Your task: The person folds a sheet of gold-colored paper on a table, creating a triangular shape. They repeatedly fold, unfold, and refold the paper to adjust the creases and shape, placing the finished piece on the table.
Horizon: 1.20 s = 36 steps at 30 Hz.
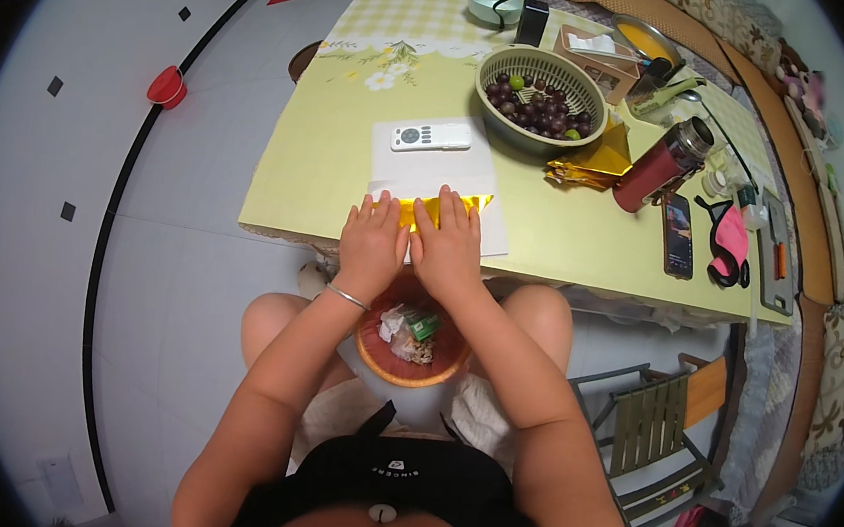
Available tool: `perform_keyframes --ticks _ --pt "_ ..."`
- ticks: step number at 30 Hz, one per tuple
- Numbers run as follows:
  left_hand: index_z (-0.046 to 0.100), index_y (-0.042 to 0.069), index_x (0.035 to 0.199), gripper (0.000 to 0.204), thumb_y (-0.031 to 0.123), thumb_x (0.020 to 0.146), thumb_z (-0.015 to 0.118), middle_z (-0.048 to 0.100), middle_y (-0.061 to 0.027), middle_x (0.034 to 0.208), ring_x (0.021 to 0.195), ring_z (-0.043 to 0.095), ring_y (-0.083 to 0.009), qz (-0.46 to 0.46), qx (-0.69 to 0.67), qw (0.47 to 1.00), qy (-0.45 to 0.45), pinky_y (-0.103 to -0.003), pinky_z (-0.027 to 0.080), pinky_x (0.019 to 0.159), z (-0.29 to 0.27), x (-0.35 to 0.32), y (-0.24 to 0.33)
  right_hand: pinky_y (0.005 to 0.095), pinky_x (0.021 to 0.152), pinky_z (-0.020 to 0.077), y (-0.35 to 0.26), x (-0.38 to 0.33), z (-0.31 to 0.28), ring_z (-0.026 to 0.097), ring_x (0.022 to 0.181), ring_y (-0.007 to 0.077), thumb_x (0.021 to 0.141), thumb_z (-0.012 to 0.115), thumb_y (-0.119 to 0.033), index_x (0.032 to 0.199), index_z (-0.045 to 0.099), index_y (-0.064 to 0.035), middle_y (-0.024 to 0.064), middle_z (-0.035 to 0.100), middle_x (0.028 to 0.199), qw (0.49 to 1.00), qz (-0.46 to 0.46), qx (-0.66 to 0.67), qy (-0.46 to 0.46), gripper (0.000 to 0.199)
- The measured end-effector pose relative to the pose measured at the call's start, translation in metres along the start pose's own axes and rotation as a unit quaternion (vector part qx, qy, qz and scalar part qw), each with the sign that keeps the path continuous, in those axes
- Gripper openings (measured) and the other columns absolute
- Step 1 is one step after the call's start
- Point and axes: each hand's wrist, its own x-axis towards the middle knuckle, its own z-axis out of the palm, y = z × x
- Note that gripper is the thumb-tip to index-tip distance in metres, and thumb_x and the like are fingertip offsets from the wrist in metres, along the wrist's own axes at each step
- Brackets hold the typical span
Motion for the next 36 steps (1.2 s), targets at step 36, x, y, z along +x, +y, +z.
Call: perform_keyframes --ticks 36 --pt "0.052 -0.005 0.135 0.050 0.011 0.088 0.058 0.047 -0.0252 0.146 0.140 0.041 -0.0394 0.091 -0.121 0.977 -0.148 -0.049 0.032 0.117 0.012 0.025 -0.001 0.0453 0.117 0.0336 0.053 0.020 -0.009 0.045 0.139 0.0323 0.091 0.058 -0.013 0.135 0.057 -0.0036 0.0153 0.053 0.145 0.994 -0.055 0.067 -0.071 0.044"
